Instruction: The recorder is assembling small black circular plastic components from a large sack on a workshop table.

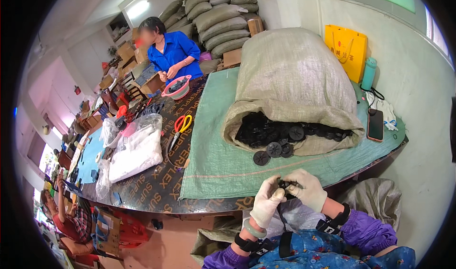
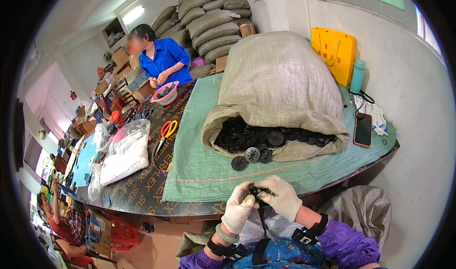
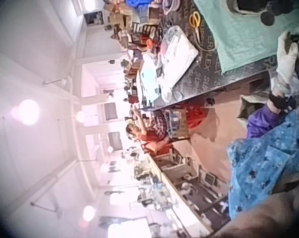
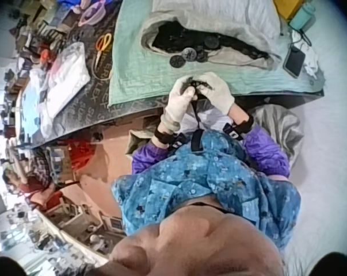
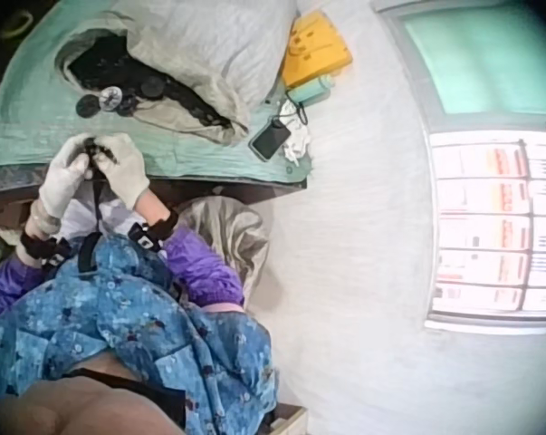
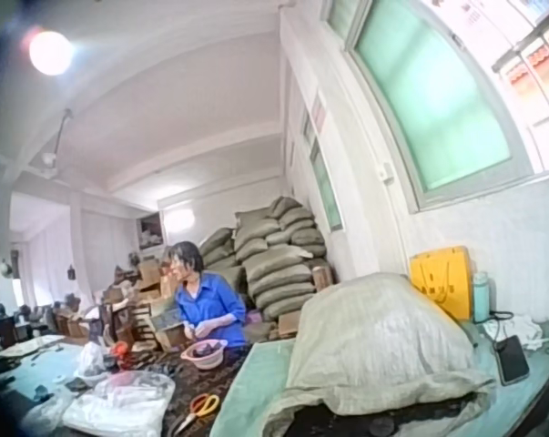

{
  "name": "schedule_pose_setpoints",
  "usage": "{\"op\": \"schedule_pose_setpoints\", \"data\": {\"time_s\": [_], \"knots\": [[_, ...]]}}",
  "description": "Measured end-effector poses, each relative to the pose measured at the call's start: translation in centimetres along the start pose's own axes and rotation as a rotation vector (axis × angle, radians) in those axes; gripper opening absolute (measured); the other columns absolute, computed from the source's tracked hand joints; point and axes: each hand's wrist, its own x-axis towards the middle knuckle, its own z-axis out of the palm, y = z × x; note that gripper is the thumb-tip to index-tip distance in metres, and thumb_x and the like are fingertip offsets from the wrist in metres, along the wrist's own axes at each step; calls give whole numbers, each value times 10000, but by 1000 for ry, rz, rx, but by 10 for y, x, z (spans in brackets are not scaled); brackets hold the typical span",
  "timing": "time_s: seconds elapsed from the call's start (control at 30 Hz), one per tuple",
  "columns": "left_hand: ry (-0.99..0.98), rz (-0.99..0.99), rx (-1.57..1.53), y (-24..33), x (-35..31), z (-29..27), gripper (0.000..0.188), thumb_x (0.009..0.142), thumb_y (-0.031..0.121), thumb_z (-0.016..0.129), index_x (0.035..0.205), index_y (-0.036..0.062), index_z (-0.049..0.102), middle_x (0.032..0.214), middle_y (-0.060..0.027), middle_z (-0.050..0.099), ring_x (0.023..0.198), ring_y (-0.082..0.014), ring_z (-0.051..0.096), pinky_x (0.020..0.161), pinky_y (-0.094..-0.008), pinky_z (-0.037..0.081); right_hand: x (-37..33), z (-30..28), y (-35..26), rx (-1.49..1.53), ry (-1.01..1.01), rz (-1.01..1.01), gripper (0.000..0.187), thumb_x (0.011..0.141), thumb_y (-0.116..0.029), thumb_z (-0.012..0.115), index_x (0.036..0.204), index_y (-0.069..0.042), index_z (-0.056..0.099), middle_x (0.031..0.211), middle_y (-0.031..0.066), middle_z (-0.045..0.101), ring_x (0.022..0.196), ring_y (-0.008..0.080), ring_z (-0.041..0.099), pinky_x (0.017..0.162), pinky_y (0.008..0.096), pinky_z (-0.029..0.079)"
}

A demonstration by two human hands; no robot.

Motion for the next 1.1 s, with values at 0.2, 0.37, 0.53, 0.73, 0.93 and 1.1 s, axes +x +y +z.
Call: {"op": "schedule_pose_setpoints", "data": {"time_s": [0.2,0.37,0.53,0.73,0.93,1.1], "knots": [[-140,-247,-333,-5,1,-18,521,911,339,610,1272,-2,454,1004,-47,566,815,-118,547,696,-237,456,2,-1,-18,-154,-66,-183,278,870,-297,593,1074,-113,630,1008,104,606,904,319,588,750,393,492],[-170,-195,-74,3,-5,-12,521,906,349,615,1260,0,457,936,-36,574,755,-118,559,673,-232,463,-7,1,-11,-91,-36,-131,235,879,-251,592,1032,-74,620,963,113,624,890,294,601,754,375,496],[-69,368,718,-2,-5,-5,571,792,223,720,1261,16,467,1100,-117,539,953,-256,563,799,-327,488,-6,2,-10,439,-91,387,245,938,-216,547,1030,10,576,919,60,628,857,120,582,751,279,482],[-49,574,1033,1,-1,-3,605,723,159,775,1244,28,497,1141,-148,539,974,-297,583,803,-320,513,-3,-6,-1,360,-211,343,299,932,-267,553,1057,4,570,884,31,586,833,113,542,761,271,457],[-115,-101,96,-1,-8,-9,524,908,232,633,1320,5,402,877,-38,592,714,-82,559,651,-213,475,-9,3,-5,-103,-51,-149,381,904,-424,523,1105,-108,595,1029,130,600,910,331,577,790,388,481],[-79,154,426,-8,-7,-8,527,894,274,648,1303,25,427,941,-54,586,743,-97,568,656,-232,484,-14,4,-10,18,-62,118,461,919,-493,485,1035,-65,613,923,140,626,864,330,604,751,375,489]]}}
